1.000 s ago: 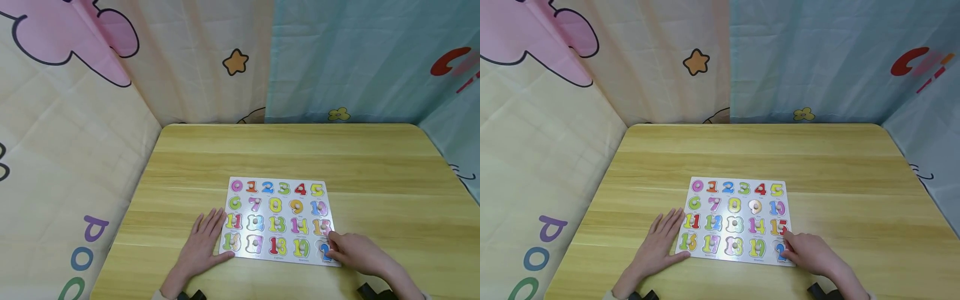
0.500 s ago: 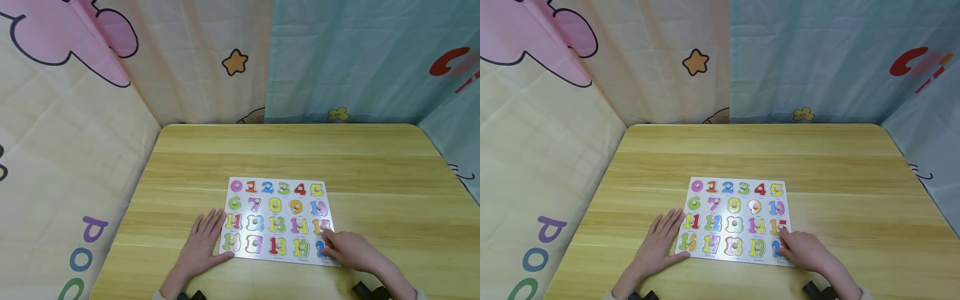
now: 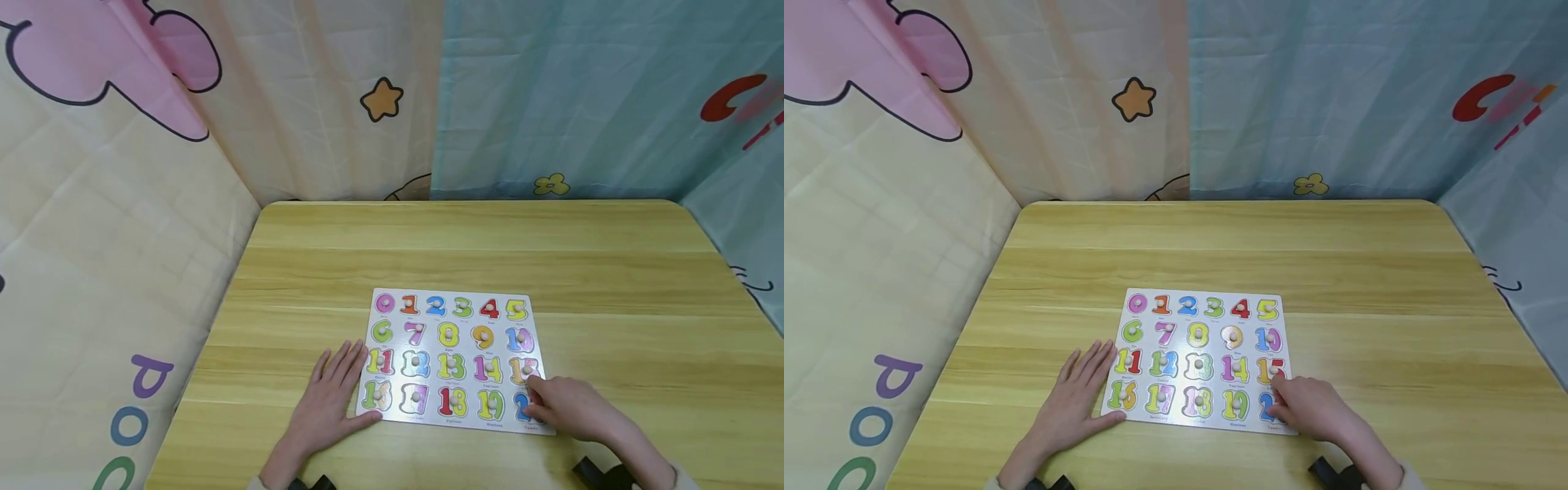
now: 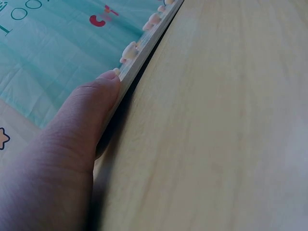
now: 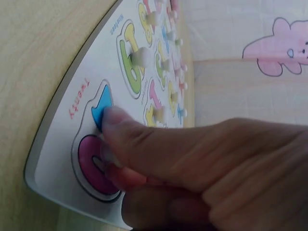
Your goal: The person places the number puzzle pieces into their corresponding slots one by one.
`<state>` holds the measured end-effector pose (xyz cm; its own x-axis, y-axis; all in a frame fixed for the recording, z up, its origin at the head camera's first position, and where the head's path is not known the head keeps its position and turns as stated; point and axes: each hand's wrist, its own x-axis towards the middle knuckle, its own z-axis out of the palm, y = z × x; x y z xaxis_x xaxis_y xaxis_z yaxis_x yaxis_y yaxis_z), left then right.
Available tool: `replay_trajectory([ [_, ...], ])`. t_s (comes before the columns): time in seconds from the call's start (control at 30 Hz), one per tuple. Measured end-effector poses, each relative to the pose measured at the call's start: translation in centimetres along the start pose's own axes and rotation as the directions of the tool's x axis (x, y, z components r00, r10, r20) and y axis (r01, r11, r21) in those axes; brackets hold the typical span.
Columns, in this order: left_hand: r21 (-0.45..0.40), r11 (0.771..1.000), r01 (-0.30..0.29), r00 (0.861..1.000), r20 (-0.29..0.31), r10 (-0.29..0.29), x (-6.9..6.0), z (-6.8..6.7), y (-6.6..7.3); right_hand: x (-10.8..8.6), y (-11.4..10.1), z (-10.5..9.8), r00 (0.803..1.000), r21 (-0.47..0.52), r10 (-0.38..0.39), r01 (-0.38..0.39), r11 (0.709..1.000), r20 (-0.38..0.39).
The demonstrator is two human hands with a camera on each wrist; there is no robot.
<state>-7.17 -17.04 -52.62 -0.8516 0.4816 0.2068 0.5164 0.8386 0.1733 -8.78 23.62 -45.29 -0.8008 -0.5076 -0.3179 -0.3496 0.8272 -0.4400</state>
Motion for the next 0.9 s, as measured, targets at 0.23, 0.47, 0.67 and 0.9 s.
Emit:
replay_trajectory([
  [0.23, -0.003, 1.0, 0.006, 1.0, 0.002, -0.006, 0.0, 0.0, 0.1, -0.1, 0.3, 0.1, 1.0, 0.058, 0.005, -0.005, 0.998, 0.008],
  [0.47, -0.019, 1.0, 0.001, 1.0, -0.003, -0.001, 0.1, 0.1, 0.1, -0.2, 0.4, 0.2, 1.0, 0.043, 0.023, -0.023, 0.999, 0.011],
  [0.67, -0.015, 1.0, 0.002, 1.0, -0.006, -0.002, -0.1, 0.1, 0.0, -0.2, 0.4, 0.4, 1.0, 0.007, 0.008, -0.008, 1.0, -0.015],
  [0.9, -0.139, 0.989, 0.042, 0.998, 0.044, -0.037, -0.3, -0.9, -0.2, 0.0, 1.7, -0.8, 0.999, 0.083, -0.039, 0.037, 0.996, 0.024],
])
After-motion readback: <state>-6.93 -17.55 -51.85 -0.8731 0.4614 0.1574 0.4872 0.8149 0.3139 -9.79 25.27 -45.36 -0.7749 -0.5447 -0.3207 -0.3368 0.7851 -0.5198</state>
